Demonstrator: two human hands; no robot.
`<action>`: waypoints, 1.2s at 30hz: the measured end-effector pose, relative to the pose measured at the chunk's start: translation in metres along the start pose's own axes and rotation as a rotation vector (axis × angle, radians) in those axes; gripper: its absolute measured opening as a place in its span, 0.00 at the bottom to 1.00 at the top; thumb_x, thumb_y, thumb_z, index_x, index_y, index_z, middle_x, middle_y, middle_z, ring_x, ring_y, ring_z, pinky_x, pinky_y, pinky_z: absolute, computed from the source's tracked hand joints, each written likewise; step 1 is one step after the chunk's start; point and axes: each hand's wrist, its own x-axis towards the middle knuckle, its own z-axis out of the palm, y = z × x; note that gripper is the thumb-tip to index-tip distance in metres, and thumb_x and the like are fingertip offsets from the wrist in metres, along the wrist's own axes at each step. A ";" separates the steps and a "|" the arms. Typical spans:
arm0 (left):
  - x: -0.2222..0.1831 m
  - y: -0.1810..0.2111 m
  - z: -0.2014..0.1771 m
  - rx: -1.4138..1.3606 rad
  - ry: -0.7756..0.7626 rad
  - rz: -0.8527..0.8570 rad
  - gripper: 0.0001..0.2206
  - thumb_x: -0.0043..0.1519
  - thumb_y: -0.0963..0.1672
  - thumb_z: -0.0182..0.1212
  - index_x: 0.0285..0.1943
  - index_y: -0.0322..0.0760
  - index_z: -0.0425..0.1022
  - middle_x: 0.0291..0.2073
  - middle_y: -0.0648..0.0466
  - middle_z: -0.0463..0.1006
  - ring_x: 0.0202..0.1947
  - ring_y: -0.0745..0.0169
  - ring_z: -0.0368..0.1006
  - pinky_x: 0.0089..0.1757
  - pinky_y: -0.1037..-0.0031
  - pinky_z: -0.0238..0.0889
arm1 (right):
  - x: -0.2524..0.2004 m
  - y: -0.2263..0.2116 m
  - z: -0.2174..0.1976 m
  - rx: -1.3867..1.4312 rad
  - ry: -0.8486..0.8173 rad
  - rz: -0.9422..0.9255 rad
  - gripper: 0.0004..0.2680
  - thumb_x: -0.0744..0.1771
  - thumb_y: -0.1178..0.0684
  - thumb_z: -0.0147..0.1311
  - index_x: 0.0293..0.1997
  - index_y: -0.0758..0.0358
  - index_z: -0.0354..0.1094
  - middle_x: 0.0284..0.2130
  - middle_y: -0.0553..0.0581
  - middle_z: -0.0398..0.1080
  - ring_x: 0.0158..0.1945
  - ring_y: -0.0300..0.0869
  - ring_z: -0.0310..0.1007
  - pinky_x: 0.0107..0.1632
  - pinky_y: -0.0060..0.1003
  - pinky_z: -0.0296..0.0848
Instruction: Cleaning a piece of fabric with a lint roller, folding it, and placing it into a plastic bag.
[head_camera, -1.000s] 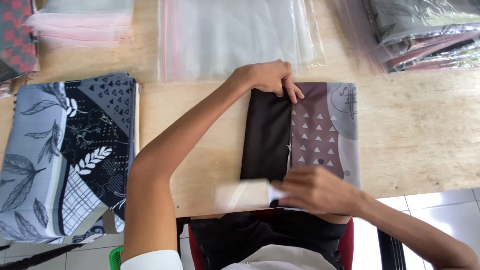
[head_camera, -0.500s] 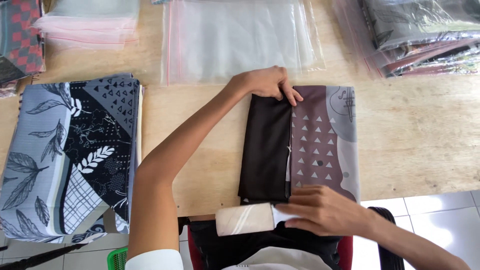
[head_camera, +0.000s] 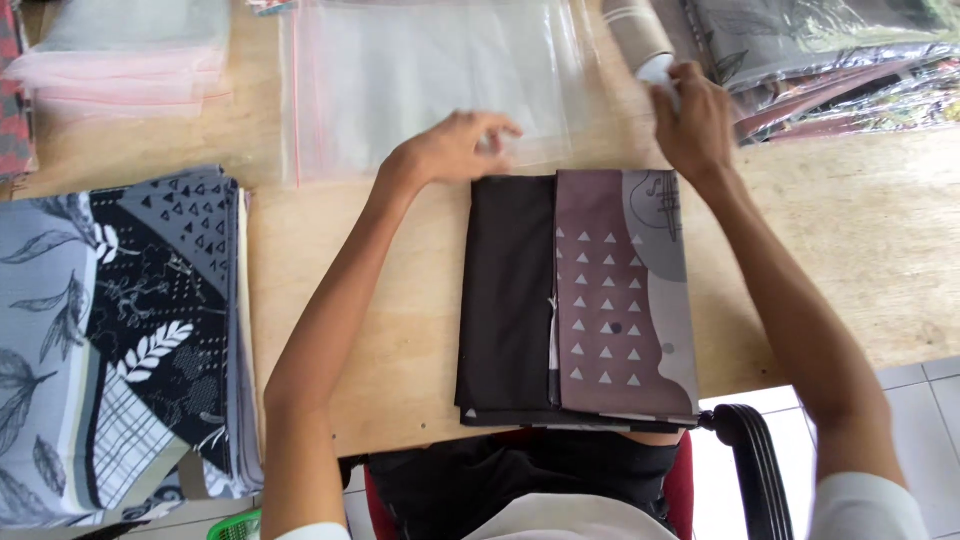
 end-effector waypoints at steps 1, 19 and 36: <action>-0.003 0.001 0.001 -0.001 -0.001 0.002 0.23 0.64 0.49 0.62 0.69 0.46 0.69 0.51 0.53 0.77 0.47 0.59 0.74 0.50 0.64 0.65 | 0.000 0.006 0.011 -0.002 0.000 0.002 0.08 0.74 0.56 0.48 0.52 0.75 0.67 0.36 0.68 0.78 0.30 0.50 0.75 0.28 0.45 0.73; -0.019 0.021 0.024 0.170 -0.018 -0.257 0.28 0.59 0.59 0.66 0.56 0.42 0.65 0.57 0.39 0.72 0.56 0.27 0.72 0.50 0.40 0.69 | -0.032 -0.088 -0.075 -0.225 -0.850 0.194 0.28 0.61 0.27 0.62 0.62 0.51 0.65 0.50 0.66 0.71 0.56 0.64 0.72 0.53 0.58 0.69; 0.040 0.055 0.060 0.185 0.164 0.056 0.17 0.52 0.57 0.73 0.26 0.47 0.80 0.21 0.58 0.78 0.30 0.48 0.81 0.36 0.55 0.71 | -0.029 -0.053 -0.077 -0.085 -0.960 0.098 0.15 0.59 0.37 0.69 0.41 0.53 0.80 0.30 0.63 0.80 0.48 0.64 0.78 0.52 0.58 0.73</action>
